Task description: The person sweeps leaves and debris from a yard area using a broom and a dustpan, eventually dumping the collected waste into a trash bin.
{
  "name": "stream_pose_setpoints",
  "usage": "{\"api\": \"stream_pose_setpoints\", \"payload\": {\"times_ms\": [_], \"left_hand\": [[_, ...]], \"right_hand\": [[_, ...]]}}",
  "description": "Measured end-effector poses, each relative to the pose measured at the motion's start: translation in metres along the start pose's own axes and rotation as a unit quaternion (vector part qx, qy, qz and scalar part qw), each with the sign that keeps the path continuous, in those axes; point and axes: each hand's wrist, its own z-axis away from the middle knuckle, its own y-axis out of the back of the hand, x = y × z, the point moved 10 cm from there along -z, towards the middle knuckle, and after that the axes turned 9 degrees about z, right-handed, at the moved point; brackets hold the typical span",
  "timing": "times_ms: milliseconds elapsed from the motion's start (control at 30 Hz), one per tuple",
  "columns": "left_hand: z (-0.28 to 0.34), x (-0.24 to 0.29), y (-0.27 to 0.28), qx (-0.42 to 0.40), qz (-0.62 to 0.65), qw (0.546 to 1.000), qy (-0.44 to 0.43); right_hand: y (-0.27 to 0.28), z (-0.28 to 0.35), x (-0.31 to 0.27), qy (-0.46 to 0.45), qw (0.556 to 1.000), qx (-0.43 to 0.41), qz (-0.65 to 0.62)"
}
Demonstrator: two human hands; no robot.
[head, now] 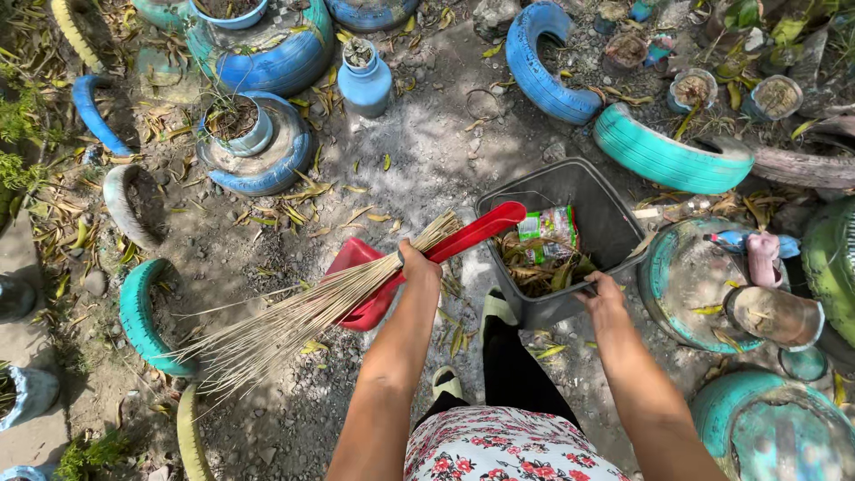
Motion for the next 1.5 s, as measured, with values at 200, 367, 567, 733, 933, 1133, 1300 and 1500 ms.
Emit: {"api": "stream_pose_setpoints", "payload": {"times_ms": [200,367,567,733,933,1133,1300,1500], "left_hand": [[-0.037,-0.019,-0.07,0.059,0.053,0.997,-0.014],[-0.073,-0.056,-0.142,0.098,0.081,0.99,-0.059],[-0.125,-0.097,-0.187,0.164,0.043,0.981,-0.092],[-0.175,-0.12,-0.208,0.097,0.053,0.991,-0.081],[-0.207,-0.15,-0.184,0.092,0.022,0.994,-0.061],[-0.213,-0.16,-0.176,0.081,0.032,0.996,-0.034],[-0.199,-0.166,-0.195,0.097,0.044,0.994,-0.018],[-0.173,-0.152,-0.211,0.101,0.09,0.991,-0.02]], "right_hand": [[-0.137,-0.092,-0.055,0.002,0.986,-0.141,0.092],[-0.244,-0.187,-0.085,-0.073,0.982,-0.148,0.096],[-0.332,-0.254,-0.098,-0.104,0.979,-0.157,0.075],[-0.389,-0.299,-0.105,-0.104,0.978,-0.17,0.055],[-0.382,-0.34,-0.089,-0.153,0.943,-0.138,0.262],[-0.383,-0.339,-0.101,-0.16,0.93,-0.132,0.305],[-0.4,-0.306,-0.149,0.003,0.886,-0.152,0.437],[-0.45,-0.078,-0.221,0.281,0.735,-0.6,0.144]]}}
